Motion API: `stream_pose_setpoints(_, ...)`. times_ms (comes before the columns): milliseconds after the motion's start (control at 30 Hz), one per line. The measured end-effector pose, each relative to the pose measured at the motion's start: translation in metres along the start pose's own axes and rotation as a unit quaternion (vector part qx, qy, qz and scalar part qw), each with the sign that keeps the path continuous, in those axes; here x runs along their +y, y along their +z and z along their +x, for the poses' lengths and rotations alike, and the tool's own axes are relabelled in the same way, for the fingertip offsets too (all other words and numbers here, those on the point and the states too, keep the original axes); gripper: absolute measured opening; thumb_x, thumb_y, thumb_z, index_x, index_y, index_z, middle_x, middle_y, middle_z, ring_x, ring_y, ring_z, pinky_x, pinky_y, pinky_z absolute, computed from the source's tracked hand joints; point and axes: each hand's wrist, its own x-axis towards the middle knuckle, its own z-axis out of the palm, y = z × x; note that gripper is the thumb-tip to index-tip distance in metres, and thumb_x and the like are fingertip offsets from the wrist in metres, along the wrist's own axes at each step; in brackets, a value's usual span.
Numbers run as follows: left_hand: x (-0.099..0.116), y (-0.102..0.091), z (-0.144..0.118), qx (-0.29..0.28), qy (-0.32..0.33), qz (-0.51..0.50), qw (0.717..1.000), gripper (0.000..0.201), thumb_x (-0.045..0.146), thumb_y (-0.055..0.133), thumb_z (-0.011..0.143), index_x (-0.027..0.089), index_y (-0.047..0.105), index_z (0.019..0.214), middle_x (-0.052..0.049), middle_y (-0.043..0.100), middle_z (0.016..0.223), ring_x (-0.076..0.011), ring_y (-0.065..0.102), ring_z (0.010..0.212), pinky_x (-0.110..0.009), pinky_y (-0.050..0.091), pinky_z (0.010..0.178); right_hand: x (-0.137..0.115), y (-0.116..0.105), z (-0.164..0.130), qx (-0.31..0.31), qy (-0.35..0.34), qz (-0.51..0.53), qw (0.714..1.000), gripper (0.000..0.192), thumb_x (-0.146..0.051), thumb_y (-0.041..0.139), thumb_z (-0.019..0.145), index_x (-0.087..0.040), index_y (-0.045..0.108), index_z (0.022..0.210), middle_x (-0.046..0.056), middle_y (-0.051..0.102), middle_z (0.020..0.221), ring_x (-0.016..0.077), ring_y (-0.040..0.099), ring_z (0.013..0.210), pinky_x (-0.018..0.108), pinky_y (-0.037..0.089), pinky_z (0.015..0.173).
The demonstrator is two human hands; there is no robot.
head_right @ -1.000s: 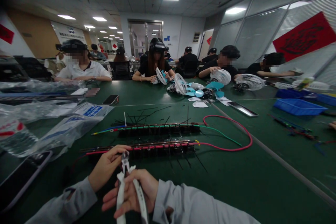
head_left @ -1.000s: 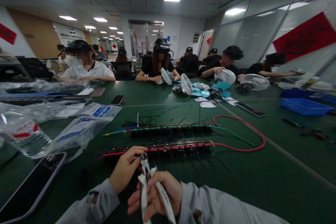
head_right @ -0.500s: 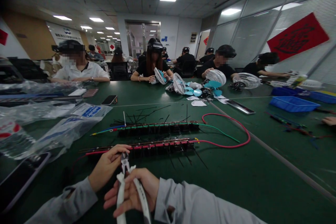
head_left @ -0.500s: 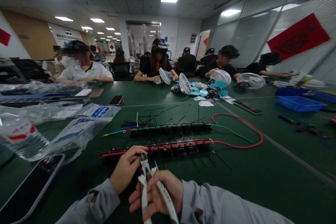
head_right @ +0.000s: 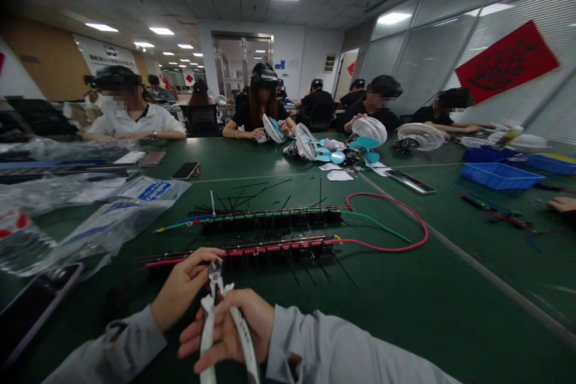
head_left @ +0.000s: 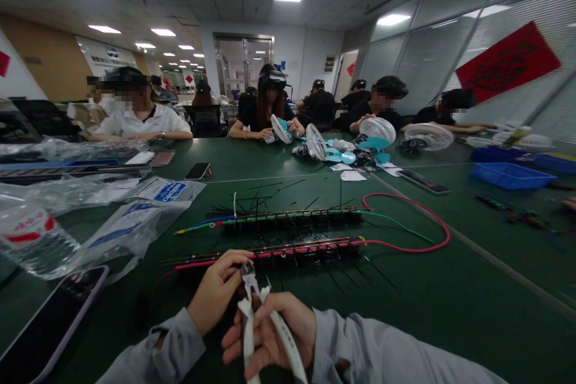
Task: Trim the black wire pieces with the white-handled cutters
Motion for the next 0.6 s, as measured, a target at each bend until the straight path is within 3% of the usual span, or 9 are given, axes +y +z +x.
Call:
stream_pose_setpoints(367, 0.0005, 0.0006, 0.0003, 0.0, -0.003, -0.001, 1.0, 0.016, 0.028, 0.053, 0.082, 0.017, 0.064, 0.087, -0.008, 0.056, 0.109, -0.0138, 0.06, 0.072, -0.024, 0.05, 0.056, 0.0012, -0.0022, 0.0001, -0.003, 0.0, 0.004, 1.0, 0.042, -0.03, 0.044, 0.064, -0.007, 0.053, 0.097, 0.018, 0.062, 0.096, 0.0264, 0.059, 0.093, 0.04, 0.037, 0.081)
stream_pose_setpoints(600, -0.0015, -0.0001, 0.001, 0.008, 0.009, 0.009, 1.0, 0.016, 0.027, 0.053, 0.081, 0.017, 0.065, 0.086, -0.008, 0.058, 0.109, -0.0174, 0.061, 0.082, -0.026, 0.052, 0.06, 0.0001, -0.0019, 0.0004, -0.003, 0.005, 0.003, 1.0, 0.042, -0.03, 0.044, 0.063, -0.008, 0.053, 0.097, 0.017, 0.062, 0.097, 0.0262, 0.059, 0.093, 0.04, 0.036, 0.082)
